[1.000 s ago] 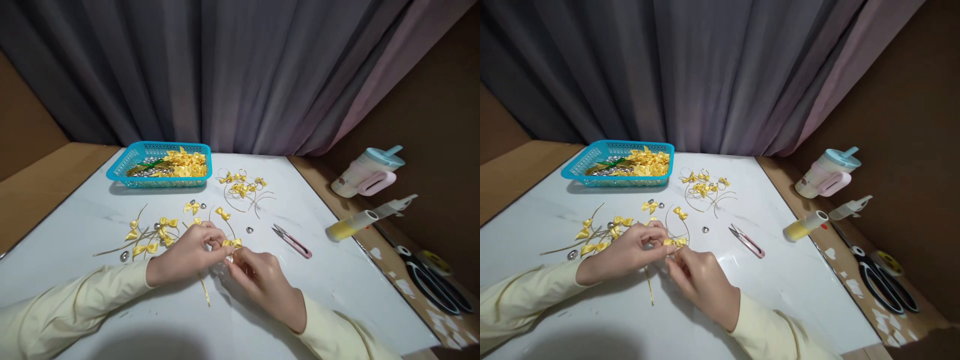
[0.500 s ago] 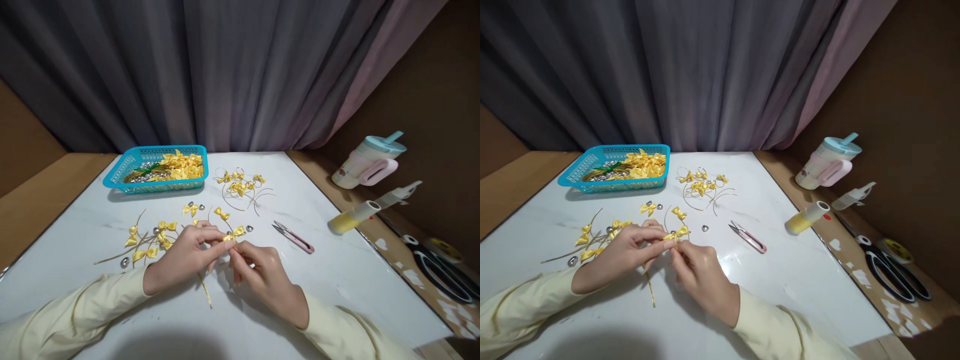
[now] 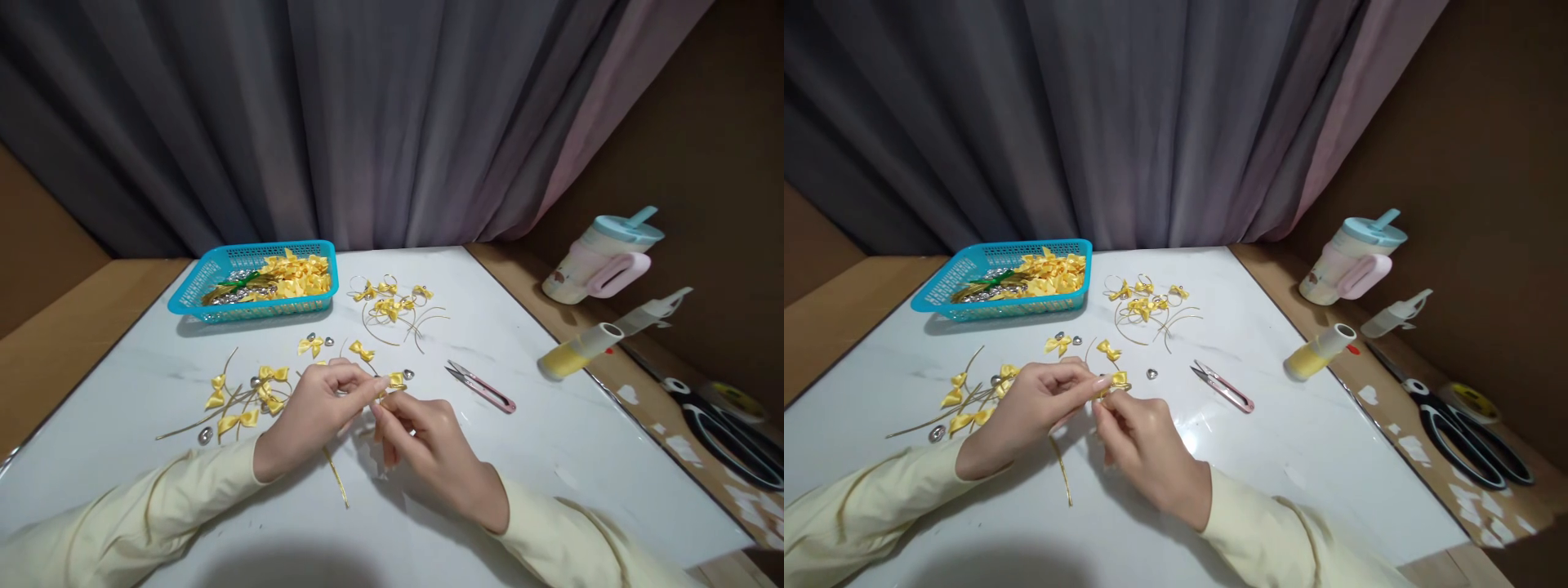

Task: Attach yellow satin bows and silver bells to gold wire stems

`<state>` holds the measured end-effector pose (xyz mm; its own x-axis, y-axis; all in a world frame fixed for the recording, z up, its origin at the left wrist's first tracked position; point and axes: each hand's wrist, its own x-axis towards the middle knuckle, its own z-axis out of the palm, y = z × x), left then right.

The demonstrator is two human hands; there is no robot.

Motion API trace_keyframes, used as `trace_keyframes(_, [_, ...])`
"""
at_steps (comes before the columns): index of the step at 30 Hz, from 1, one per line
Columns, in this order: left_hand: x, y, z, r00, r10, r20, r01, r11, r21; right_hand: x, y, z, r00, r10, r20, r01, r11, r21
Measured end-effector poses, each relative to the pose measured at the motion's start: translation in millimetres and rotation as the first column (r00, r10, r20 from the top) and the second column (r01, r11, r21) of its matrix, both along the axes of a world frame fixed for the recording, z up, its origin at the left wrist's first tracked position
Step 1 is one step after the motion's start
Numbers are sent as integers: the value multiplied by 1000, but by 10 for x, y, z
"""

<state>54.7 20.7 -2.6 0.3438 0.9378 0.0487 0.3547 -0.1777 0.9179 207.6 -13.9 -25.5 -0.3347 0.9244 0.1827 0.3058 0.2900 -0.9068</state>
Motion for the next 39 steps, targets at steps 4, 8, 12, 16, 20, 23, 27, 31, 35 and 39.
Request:
trace_keyframes(4, [30,-15,-54,1000,14,22,-19,978,208,0,-4,4,1000,-11,-24,11,1000,-16])
trace_keyframes(8, [30,5,-73,999,32,18,-36,941,336,19,7,2,1000,-20,-3,20,997,78])
trace_keyframes(12, [18,41,-57,999,34,-2,-31,936,349,38,17,-25,999,-35,-36,39,992,121])
trace_keyframes(16, [14,47,-38,1000,19,-18,-12,947,322,46,7,-67,994,-97,-50,104,981,165])
trace_keyframes(20, [8,28,-30,999,10,-31,-1,960,282,44,-3,-91,987,-155,-41,160,965,210])
trace_keyframes(23, [5,13,-26,997,-35,-65,51,966,254,40,10,-95,980,-194,-42,199,957,213])
trace_keyframes(27, [4,10,-7,992,-69,-105,93,966,243,104,71,-47,987,-159,-14,159,972,172])
trace_keyframes(31, [-2,18,7,979,-140,-148,172,959,225,244,153,102,999,-34,-30,38,988,150])
trace_keyframes(35, [-3,-1,-20,948,-258,-187,299,925,234,281,174,194,992,81,-94,-84,996,-30])
trace_keyframes(39, [3,-42,-29,932,-300,-205,345,907,241,226,154,158,965,175,-193,-208,963,-169])
